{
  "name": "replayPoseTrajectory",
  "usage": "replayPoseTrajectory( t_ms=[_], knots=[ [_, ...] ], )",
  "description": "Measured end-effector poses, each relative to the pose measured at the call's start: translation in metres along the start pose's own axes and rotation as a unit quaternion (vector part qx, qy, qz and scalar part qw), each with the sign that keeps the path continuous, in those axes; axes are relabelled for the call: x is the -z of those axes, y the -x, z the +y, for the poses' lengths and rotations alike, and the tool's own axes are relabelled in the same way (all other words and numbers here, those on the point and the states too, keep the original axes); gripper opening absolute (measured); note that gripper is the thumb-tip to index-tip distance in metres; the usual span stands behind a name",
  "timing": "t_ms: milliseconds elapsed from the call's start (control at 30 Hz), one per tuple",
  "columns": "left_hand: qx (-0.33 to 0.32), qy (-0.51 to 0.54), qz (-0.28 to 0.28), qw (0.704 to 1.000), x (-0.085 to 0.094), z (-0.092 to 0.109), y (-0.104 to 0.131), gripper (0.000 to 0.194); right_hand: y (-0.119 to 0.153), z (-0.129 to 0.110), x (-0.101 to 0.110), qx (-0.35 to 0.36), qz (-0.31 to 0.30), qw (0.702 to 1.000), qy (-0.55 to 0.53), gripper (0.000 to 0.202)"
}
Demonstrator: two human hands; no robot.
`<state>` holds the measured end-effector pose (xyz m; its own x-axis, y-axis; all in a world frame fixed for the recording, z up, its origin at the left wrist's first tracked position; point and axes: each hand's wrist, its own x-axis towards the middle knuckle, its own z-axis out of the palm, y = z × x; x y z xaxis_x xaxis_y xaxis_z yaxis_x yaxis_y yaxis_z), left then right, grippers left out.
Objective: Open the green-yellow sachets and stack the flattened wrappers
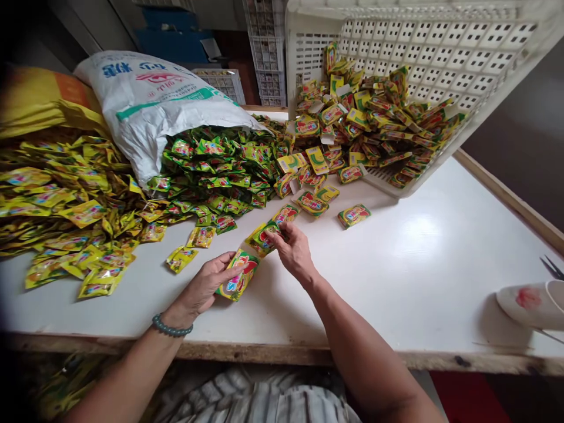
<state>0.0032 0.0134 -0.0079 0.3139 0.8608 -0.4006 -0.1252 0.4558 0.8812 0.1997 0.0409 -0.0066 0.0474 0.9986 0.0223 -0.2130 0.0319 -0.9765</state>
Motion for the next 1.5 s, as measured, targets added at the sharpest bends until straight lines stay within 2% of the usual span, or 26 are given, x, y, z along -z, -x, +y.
replayPoseTrajectory(
  t_ms=[100,233,367,433,567,867,967,1133,1233,1300,1400,1500],
  knots=[
    [-0.033,-0.014,0.008,0.999,-0.005,-0.007,-0.003,0.051,-0.003,0.008,0.004,0.008,-0.01,0.999,0.032,0.038],
    [-0.052,-0.016,0.03,0.998,-0.005,-0.009,-0.007,0.055,-0.005,0.009,0.012,0.001,-0.055,0.989,0.139,0.036],
    [-0.058,-0.049,0.001,0.997,0.0,-0.011,-0.007,0.052,-0.004,-0.002,0.019,0.028,-0.113,0.963,0.244,0.028],
    [-0.063,-0.071,-0.02,0.995,0.0,-0.012,-0.006,0.048,-0.003,-0.006,0.019,0.04,-0.118,0.952,0.278,0.025],
    [-0.048,-0.071,-0.046,0.995,-0.003,-0.013,-0.005,0.047,-0.004,-0.003,0.014,0.043,-0.042,0.967,0.246,0.03],
    [-0.047,-0.012,-0.021,0.999,-0.008,-0.014,-0.008,0.046,0.003,0.007,-0.003,-0.04,0.059,0.984,0.164,0.037],
    [-0.047,-0.011,-0.015,0.999,-0.009,-0.013,-0.008,0.046,0.005,0.008,-0.007,-0.035,0.053,0.985,0.163,0.04],
    [-0.032,0.021,-0.01,0.999,-0.009,-0.011,-0.006,0.048,0.006,-0.001,-0.004,0.028,0.04,0.97,0.239,0.041],
    [-0.045,-0.016,-0.008,0.999,-0.008,-0.011,-0.006,0.048,0.007,-0.007,0.002,-0.009,-0.025,0.967,0.252,0.037],
    [-0.054,-0.045,-0.008,0.997,-0.007,-0.012,-0.006,0.046,0.007,-0.006,0.002,-0.035,-0.044,0.972,0.229,0.036],
    [-0.057,-0.039,-0.016,0.998,-0.006,-0.013,-0.007,0.044,0.008,0.003,-0.001,-0.039,-0.003,0.981,0.189,0.036],
    [-0.035,0.015,-0.028,0.999,-0.006,-0.01,-0.006,0.045,0.01,0.011,-0.007,-0.053,0.02,0.985,0.16,0.037]
  ],
)
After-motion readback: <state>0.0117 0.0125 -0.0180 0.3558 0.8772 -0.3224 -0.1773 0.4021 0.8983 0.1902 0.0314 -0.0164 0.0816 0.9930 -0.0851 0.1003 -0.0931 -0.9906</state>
